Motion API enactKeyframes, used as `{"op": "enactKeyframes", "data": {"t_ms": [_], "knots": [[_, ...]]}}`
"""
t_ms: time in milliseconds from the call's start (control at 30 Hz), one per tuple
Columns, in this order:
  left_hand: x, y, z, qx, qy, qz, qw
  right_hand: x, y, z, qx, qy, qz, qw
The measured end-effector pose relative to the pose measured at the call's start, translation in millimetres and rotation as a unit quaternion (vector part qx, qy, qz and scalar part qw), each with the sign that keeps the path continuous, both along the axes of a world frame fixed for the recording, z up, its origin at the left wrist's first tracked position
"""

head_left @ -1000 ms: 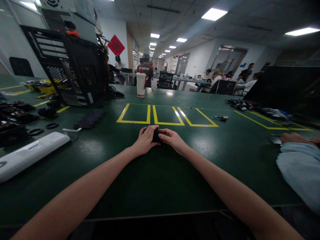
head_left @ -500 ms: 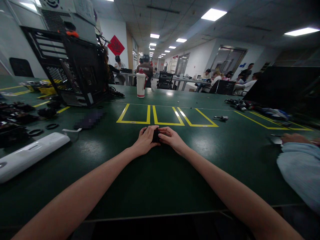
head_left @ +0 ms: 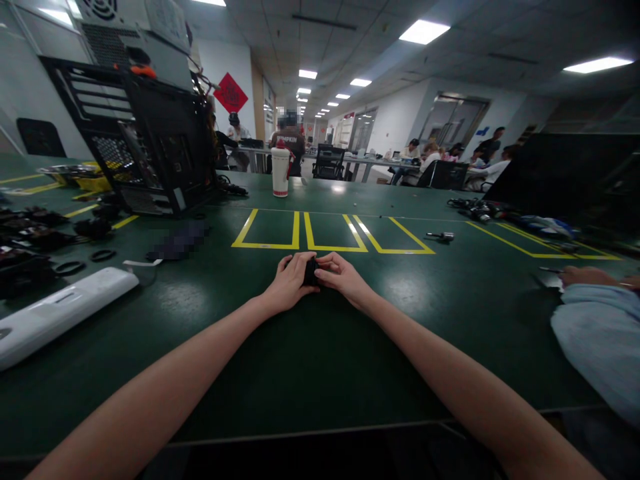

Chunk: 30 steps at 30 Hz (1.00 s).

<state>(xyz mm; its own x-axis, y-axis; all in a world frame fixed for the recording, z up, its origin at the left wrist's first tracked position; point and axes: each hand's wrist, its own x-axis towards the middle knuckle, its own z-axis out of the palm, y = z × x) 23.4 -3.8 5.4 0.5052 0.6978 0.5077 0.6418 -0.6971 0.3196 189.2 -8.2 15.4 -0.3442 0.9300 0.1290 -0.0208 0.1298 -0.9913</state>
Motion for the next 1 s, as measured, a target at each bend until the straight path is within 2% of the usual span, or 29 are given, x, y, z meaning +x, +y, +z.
{"op": "enactKeyframes", "data": {"t_ms": [200, 433, 733, 900, 1000], "knots": [[-1.6, -0.2, -0.5, 0.0, -0.002, -0.001, 1.0, 0.8, 1.0, 1.3, -0.023, -0.007, 0.015, 1.0], [-0.6, 0.2, -0.1, 0.0, -0.001, 0.003, 1.0, 1.8, 0.8, -1.6, 0.039, -0.004, 0.004, 0.999], [-1.3, -2.1, 2.5, -0.008, -0.003, -0.002, 1.0, 1.0, 1.6, -0.8, -0.015, -0.02, 0.007, 1.0], [-2.0, -2.1, 2.4, -0.008, -0.008, -0.006, 1.0, 3.9, 0.6, -0.2, 0.042, -0.04, 0.017, 0.998], [-1.8, -2.0, 2.2, -0.009, -0.011, -0.005, 1.0, 3.8, -1.5, -0.2, 0.043, -0.035, 0.015, 0.998]]}}
